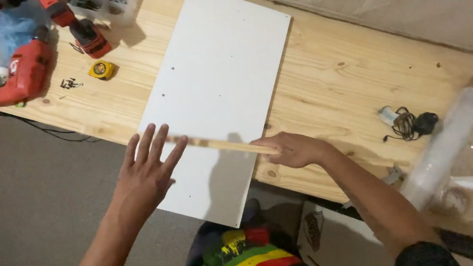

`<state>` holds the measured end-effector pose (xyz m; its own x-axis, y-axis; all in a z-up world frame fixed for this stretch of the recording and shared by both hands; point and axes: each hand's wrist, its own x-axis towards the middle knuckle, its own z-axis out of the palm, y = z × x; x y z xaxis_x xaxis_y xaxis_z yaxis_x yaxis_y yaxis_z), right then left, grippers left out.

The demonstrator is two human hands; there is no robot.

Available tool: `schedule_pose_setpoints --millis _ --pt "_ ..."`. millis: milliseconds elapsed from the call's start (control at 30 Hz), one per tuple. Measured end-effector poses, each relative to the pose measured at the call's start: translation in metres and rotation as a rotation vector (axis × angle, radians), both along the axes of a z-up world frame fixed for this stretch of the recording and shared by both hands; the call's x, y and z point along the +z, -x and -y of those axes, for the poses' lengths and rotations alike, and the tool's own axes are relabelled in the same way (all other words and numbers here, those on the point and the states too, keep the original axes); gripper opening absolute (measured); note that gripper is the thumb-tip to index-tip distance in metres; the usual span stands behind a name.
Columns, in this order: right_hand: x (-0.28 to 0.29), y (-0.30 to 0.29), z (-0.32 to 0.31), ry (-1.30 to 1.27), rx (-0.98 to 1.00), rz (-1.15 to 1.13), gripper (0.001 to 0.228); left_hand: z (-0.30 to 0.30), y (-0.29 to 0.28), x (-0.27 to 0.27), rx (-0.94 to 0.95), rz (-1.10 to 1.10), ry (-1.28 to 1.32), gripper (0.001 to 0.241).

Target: Attaching metal hinges to wooden strips and boards using a power drill and screws.

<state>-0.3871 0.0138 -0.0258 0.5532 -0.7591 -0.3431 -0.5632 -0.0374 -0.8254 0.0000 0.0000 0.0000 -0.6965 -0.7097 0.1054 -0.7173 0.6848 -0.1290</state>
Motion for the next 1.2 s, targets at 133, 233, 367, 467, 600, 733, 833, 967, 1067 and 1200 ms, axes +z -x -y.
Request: schedule_pose_setpoints --millis 133,233,367,467,600,733,833,967,1067,1200 --pt "0.031 -0.019 0.015 -0.246 0.345 -0.097 0.057 -0.012 -0.018 -0.007 0.158 0.203 -0.704 0.070" --pt "0.077 -0.048 0.025 -0.314 0.518 -0.462 0.049 -0.035 -0.024 -0.023 0.167 0.205 -1.148 0.015" --pt "0.065 -0.050 0.046 -0.333 0.604 -0.595 0.042 -0.073 -0.001 -0.011 0.350 -0.145 -1.492 0.031" --pt "0.041 -0.035 0.072 -0.211 0.660 -0.732 0.022 -0.096 0.028 -0.023 0.865 -0.041 -1.787 0.050" --pt "0.028 -0.005 0.100 -0.137 0.589 -0.676 0.034 -0.144 0.047 -0.116 0.727 -0.398 -1.733 0.061" --pt "-0.002 0.059 0.113 0.296 0.071 -0.133 0.037 -0.141 0.083 -0.085 0.863 -0.603 -1.665 0.062" --pt "-0.059 0.117 0.114 0.491 -0.935 0.178 0.013 -0.125 0.121 -0.055 1.109 -0.944 -1.767 0.057" --pt "-0.089 0.146 0.146 0.030 -1.262 0.547 0.034 -0.104 0.157 -0.064 1.169 -0.437 -1.614 0.058" --pt "-0.096 0.144 0.170 -0.154 -1.128 0.585 0.036 -0.117 0.164 -0.124 0.991 0.037 -1.351 0.067" --pt "-0.126 0.148 0.210 -0.140 -1.077 0.669 0.031 -0.130 0.177 -0.160 0.576 -0.214 -0.545 0.091"
